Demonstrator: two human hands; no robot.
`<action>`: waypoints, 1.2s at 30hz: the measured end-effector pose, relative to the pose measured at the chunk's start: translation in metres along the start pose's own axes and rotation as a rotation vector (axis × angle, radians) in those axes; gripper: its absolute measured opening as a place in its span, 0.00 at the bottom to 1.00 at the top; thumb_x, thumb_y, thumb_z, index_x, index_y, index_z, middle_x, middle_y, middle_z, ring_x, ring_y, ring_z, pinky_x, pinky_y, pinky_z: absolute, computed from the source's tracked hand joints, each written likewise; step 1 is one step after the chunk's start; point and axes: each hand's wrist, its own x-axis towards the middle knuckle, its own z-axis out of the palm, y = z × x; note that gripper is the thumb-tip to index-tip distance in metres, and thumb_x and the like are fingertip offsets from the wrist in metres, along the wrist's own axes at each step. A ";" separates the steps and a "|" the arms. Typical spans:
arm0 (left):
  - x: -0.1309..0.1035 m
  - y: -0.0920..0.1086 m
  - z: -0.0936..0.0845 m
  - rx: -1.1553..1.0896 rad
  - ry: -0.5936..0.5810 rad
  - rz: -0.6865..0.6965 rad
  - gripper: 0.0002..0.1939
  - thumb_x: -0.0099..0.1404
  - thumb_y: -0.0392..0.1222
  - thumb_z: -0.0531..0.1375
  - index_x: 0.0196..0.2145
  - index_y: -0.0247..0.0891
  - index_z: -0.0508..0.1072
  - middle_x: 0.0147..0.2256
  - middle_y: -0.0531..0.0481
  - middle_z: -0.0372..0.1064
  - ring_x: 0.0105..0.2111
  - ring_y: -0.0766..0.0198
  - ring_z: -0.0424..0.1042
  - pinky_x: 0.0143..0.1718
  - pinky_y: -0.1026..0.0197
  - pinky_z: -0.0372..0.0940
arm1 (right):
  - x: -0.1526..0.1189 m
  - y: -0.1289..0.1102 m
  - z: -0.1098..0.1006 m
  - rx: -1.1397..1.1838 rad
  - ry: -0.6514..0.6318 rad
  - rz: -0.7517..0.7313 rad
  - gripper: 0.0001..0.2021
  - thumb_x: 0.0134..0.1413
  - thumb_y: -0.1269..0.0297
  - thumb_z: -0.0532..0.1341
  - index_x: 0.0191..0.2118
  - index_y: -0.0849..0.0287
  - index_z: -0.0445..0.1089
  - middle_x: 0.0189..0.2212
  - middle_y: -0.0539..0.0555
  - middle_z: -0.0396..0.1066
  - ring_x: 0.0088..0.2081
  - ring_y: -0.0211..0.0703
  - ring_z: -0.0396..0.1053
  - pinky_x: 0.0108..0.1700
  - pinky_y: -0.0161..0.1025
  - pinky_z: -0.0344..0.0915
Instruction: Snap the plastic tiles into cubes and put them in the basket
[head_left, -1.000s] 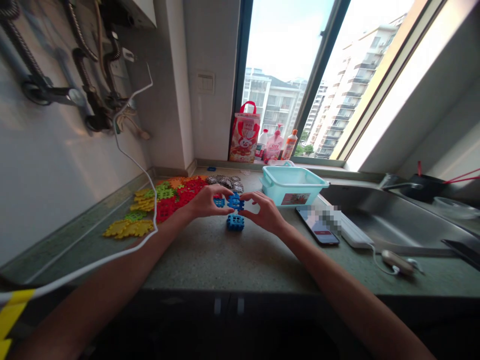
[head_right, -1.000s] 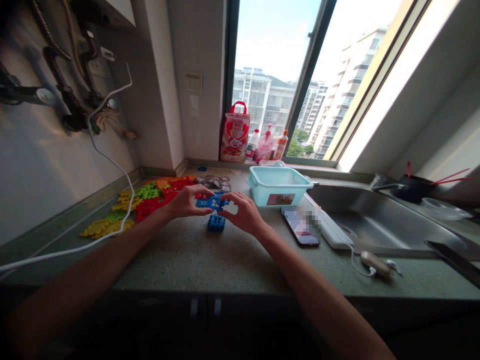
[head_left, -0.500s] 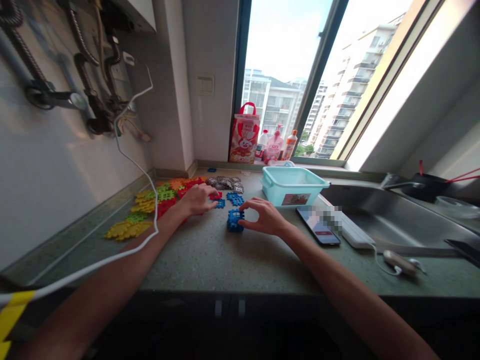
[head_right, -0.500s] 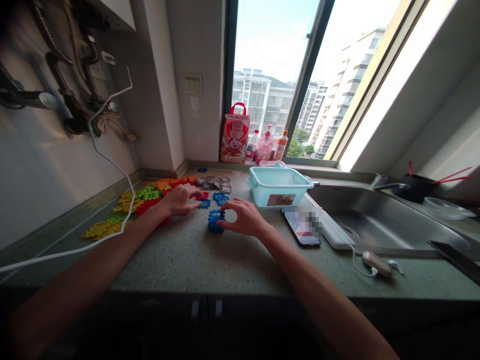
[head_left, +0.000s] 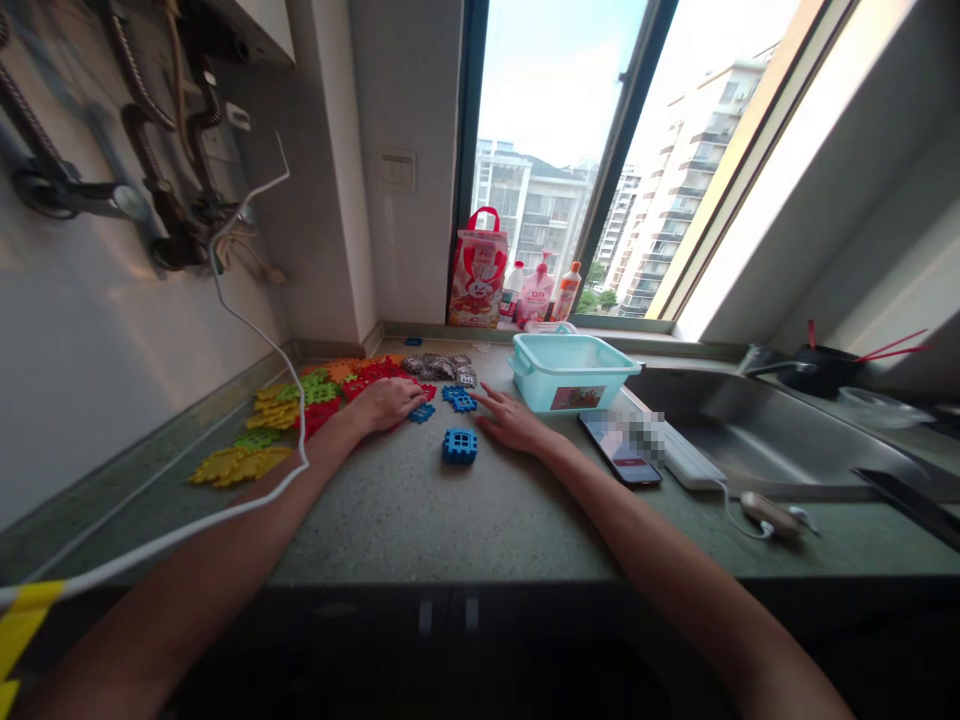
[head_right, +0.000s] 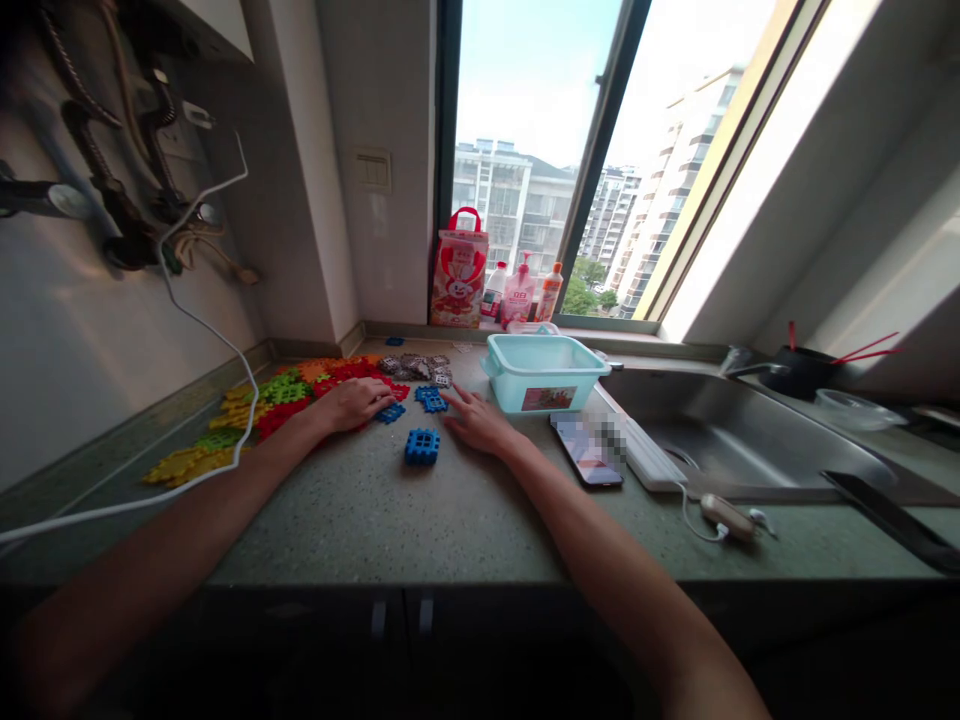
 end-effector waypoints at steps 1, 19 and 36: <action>0.000 -0.001 0.000 0.000 -0.001 -0.003 0.24 0.73 0.61 0.52 0.38 0.41 0.80 0.39 0.43 0.78 0.40 0.54 0.75 0.44 0.57 0.66 | 0.002 0.004 0.004 -0.023 -0.024 0.014 0.20 0.67 0.60 0.62 0.62 0.52 0.71 0.69 0.62 0.62 0.66 0.56 0.65 0.68 0.56 0.60; -0.006 0.003 -0.011 -0.233 0.062 -0.015 0.27 0.70 0.62 0.56 0.53 0.40 0.78 0.47 0.43 0.76 0.43 0.55 0.76 0.45 0.57 0.69 | -0.010 -0.002 -0.038 -0.024 0.014 0.092 0.19 0.60 0.52 0.67 0.51 0.59 0.78 0.42 0.58 0.78 0.41 0.46 0.76 0.46 0.40 0.69; -0.010 0.072 -0.020 -0.723 0.207 0.100 0.27 0.53 0.51 0.75 0.45 0.39 0.70 0.46 0.44 0.78 0.50 0.51 0.79 0.56 0.47 0.71 | -0.011 -0.048 -0.043 0.197 0.238 -0.282 0.20 0.60 0.54 0.69 0.55 0.52 0.74 0.57 0.58 0.75 0.53 0.48 0.76 0.57 0.43 0.70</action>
